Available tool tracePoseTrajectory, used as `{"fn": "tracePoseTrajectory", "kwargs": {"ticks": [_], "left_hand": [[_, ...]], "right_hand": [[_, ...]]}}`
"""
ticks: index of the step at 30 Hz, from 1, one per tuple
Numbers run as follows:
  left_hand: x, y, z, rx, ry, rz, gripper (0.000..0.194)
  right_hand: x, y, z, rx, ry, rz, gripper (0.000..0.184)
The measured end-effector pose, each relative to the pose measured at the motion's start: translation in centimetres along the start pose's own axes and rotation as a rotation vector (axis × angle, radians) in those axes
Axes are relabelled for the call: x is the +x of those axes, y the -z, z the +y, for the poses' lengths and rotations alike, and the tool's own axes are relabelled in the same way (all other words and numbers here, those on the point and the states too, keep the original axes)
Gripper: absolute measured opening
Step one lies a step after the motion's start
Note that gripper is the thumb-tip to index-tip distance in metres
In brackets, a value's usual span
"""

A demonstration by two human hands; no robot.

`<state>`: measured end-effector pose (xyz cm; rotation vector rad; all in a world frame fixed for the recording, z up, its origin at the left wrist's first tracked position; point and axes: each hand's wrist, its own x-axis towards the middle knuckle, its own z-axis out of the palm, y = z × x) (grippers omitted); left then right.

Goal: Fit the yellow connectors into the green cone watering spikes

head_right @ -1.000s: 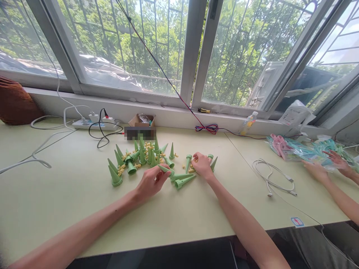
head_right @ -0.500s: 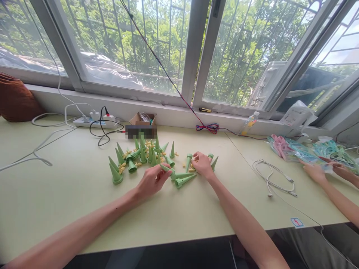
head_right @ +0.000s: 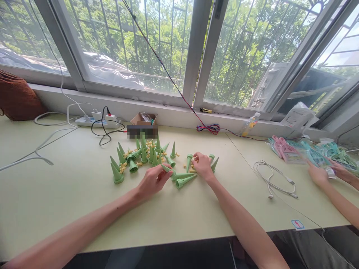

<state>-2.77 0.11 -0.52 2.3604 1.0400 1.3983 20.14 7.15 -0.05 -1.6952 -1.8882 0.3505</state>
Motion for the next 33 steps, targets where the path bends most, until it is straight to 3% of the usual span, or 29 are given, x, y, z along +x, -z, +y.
{"fn": "tracePoseTrajectory", "kwargs": {"ticks": [12, 22, 27, 33], "left_hand": [[0.0, 0.0, 0.0, -0.011, 0.027, 0.008, 0.017], [0.3, 0.0, 0.1, -0.129, 0.168, 0.001, 0.018], [0.5, 0.1, 0.5, -0.233, 0.240, 0.012, 0.021], [0.7, 0.4, 1.2, -0.313, 0.374, -0.006, 0.022]], "right_hand": [[-0.2, 0.3, 0.0, 0.120, 0.062, 0.115, 0.007], [-1.1, 0.3, -1.7, 0.277, 0.267, 0.313, 0.008], [-2.2, 0.1, -2.8, 0.294, 0.344, 0.303, 0.008], [-3.7, -0.4, -4.1, 0.364, 0.651, 0.285, 0.009]]}}
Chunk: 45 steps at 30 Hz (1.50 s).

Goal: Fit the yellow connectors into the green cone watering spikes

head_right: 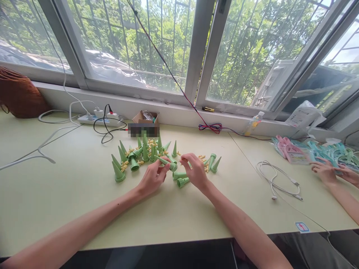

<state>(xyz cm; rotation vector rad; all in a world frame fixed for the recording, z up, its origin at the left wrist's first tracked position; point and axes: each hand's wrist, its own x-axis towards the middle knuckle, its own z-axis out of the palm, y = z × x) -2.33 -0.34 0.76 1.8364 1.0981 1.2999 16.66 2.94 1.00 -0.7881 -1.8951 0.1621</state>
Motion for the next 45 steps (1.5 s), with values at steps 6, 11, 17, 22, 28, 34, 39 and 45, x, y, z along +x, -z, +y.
{"fn": "tracePoseTrajectory", "kwargs": {"ticks": [6, 11, 17, 22, 28, 34, 39, 45], "left_hand": [[0.0, 0.0, -0.1, 0.004, 0.006, 0.076, 0.024], [0.1, 0.1, 0.0, 0.026, 0.010, 0.128, 0.026], [0.1, 0.1, 0.1, 0.031, 0.002, 0.135, 0.030], [-0.1, 0.0, 0.0, 0.042, 0.001, 0.134, 0.034], [-0.1, 0.1, 0.1, 0.056, 0.006, 0.139, 0.036], [-0.1, 0.2, 0.0, 0.046, -0.001, 0.131, 0.037], [-0.2, 0.1, -0.4, 0.037, 0.017, 0.119, 0.034], [-0.2, 0.1, -0.4, 0.031, 0.002, 0.125, 0.032]], "right_hand": [[-0.1, -0.3, -0.7, 0.042, 0.133, 0.002, 0.014], [-0.3, -0.4, -0.8, 0.039, 0.196, 0.024, 0.013], [-0.6, -0.7, -1.0, 0.024, 0.215, 0.017, 0.011], [-0.7, -0.9, -1.1, 0.032, 0.204, 0.012, 0.010], [-0.9, -1.1, -0.8, 0.027, 0.181, 0.004, 0.010], [-1.1, -1.2, -0.8, 0.042, 0.167, 0.005, 0.009], [-1.3, -1.4, -0.7, 0.049, 0.154, 0.000, 0.008], [-1.3, -1.5, -0.7, 0.037, 0.154, 0.004, 0.008]]}}
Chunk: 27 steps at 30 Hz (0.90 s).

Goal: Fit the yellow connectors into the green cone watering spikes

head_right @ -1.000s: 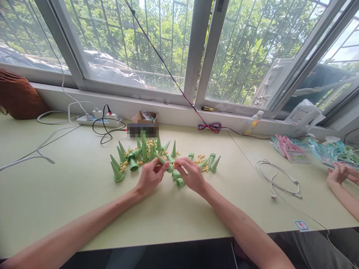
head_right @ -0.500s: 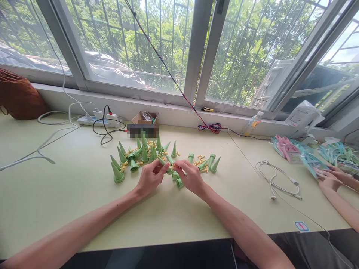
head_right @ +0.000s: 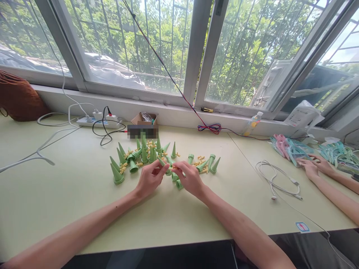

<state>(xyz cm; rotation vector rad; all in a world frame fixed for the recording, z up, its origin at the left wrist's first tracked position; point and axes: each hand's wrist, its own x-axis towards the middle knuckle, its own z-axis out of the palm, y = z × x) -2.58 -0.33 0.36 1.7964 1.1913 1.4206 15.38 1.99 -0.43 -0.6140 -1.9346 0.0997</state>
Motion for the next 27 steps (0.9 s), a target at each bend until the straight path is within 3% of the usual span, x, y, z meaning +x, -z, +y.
{"fn": "tracePoseTrajectory", "kwargs": {"ticks": [27], "left_hand": [[-0.3, 0.0, -1.0, 0.149, -0.159, -0.059, 0.031]], "right_hand": [[-0.1, 0.0, -0.4, -0.025, -0.023, -0.033, 0.014]]}}
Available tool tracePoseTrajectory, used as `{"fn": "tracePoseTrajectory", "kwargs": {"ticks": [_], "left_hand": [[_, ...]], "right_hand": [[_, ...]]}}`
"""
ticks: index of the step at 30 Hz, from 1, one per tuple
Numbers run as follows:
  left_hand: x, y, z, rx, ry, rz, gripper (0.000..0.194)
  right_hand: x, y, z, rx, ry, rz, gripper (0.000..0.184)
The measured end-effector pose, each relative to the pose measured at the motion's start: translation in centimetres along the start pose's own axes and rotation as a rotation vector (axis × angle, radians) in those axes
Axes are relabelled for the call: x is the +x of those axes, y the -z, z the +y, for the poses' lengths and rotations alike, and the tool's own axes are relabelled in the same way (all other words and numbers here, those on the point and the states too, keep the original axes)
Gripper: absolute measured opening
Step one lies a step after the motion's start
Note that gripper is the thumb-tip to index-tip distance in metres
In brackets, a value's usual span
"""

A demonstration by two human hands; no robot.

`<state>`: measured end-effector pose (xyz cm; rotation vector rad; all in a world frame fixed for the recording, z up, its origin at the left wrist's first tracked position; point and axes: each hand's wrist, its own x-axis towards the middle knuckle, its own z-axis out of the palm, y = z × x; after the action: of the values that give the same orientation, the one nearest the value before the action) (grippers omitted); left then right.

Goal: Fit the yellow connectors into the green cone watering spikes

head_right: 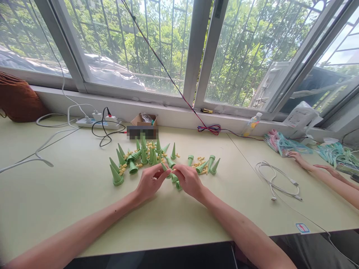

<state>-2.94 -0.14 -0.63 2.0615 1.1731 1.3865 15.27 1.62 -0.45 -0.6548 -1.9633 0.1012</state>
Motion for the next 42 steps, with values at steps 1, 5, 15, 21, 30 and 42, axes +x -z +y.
{"fn": "tracePoseTrajectory", "kwargs": {"ticks": [1, 5, 15, 21, 30, 42], "left_hand": [[0.00, 0.02, 0.04, 0.007, -0.009, -0.004, 0.031], [0.04, 0.07, 0.09, 0.037, -0.056, -0.027, 0.027], [0.26, 0.40, 0.29, 0.074, -0.172, -0.094, 0.009], [0.30, 0.44, 0.39, 0.072, -0.170, -0.112, 0.011], [0.27, 0.26, 0.20, 0.128, -0.165, -0.091, 0.014], [0.43, 0.21, -0.13, 0.247, -0.070, -0.002, 0.015]], "right_hand": [[-0.02, 0.01, 0.02, 0.000, -0.002, -0.004, 0.015], [-0.19, 0.02, 0.21, -0.018, -0.016, -0.013, 0.017], [-0.33, -0.12, 0.49, -0.004, -0.026, -0.051, 0.024], [-0.18, -0.07, 0.39, 0.001, -0.042, -0.077, 0.027], [-0.21, -0.26, 0.58, -0.001, -0.079, -0.096, 0.028], [-0.34, -0.53, 0.82, -0.012, -0.262, -0.162, 0.025]]}}
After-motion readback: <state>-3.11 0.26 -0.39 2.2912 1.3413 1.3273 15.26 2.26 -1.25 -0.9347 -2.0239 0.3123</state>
